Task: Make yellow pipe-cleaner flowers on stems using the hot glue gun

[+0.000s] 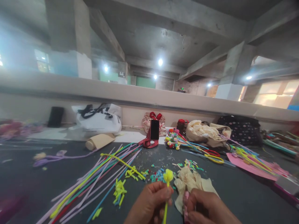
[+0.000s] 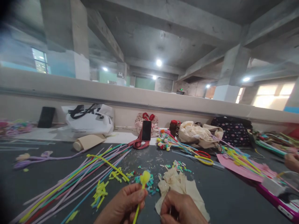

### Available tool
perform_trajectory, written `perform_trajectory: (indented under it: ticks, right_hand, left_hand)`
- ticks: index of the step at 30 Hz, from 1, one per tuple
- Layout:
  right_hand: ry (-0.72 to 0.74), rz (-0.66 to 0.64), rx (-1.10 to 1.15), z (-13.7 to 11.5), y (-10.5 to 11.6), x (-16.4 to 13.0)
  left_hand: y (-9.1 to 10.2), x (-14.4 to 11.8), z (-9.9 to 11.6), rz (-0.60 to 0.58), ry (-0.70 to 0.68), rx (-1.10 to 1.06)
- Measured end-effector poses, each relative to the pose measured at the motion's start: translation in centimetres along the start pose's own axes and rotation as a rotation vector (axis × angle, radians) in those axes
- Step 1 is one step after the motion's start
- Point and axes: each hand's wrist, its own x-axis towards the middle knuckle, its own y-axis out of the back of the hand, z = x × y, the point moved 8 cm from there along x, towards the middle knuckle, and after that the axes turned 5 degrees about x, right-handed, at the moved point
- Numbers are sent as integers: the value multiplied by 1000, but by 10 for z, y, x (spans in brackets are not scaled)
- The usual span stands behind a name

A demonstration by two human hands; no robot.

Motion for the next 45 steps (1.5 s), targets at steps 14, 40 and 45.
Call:
perform_trajectory:
  ticks: [14, 40, 45]
  right_hand:
    - [145, -9, 39, -1, -7, 2]
    - [114, 60, 271, -18, 19, 3]
    - [130, -23, 293, -29, 15, 9]
  left_hand:
    - [-14, -8, 0, -55, 22, 74]
    - [-14, -4, -2, -63, -64, 135]
    - [-12, 3, -8, -102, -113, 218]
